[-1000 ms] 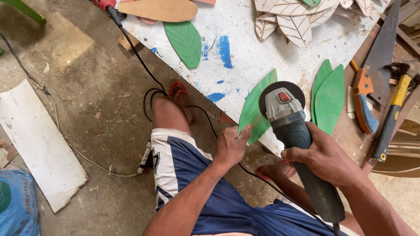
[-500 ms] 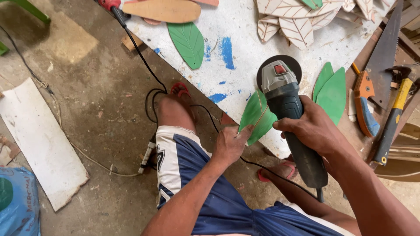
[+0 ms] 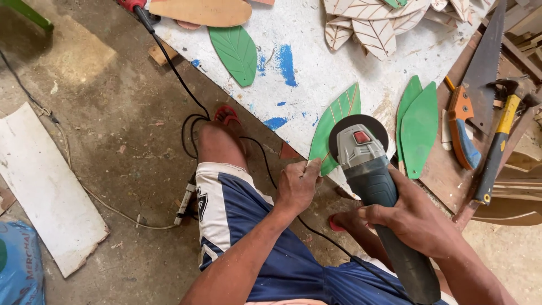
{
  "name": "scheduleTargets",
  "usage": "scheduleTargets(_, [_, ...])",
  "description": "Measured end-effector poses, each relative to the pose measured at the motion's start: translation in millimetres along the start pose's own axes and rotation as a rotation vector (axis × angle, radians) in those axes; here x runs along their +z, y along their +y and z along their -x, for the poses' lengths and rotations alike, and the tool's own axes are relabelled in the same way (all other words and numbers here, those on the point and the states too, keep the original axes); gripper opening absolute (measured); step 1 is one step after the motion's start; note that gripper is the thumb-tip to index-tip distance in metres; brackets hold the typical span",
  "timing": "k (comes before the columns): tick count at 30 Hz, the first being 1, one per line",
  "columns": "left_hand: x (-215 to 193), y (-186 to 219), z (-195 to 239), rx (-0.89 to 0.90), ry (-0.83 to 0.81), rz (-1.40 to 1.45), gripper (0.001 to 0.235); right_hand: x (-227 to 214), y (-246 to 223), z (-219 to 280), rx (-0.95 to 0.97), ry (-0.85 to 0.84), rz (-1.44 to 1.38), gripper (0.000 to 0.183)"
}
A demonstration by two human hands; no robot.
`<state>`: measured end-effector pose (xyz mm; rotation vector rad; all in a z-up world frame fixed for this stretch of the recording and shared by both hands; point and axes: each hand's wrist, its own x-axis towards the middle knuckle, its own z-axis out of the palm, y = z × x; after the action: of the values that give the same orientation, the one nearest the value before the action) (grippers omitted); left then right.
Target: Sanding the edges of leaf-shaped wooden pieces using an angle grinder
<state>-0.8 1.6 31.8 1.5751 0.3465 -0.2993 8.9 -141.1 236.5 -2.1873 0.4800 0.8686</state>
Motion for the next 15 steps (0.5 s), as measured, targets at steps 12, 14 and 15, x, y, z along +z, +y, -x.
scheduleTargets(12, [1, -5, -8, -0.032, -0.001, 0.018, 0.052, 2, -2, -13, 0.094, 0.025, -0.008, 0.05])
scheduleTargets(14, [-3, 0, -5, -0.036, -0.01, 0.038, 0.053, 2, -6, -14, 0.101, 0.023, -0.012, 0.049])
scheduleTargets(15, [-5, 3, -3, -0.041, -0.019, 0.058, 0.054, 2, -8, -14, 0.109, 0.02, -0.016, 0.048])
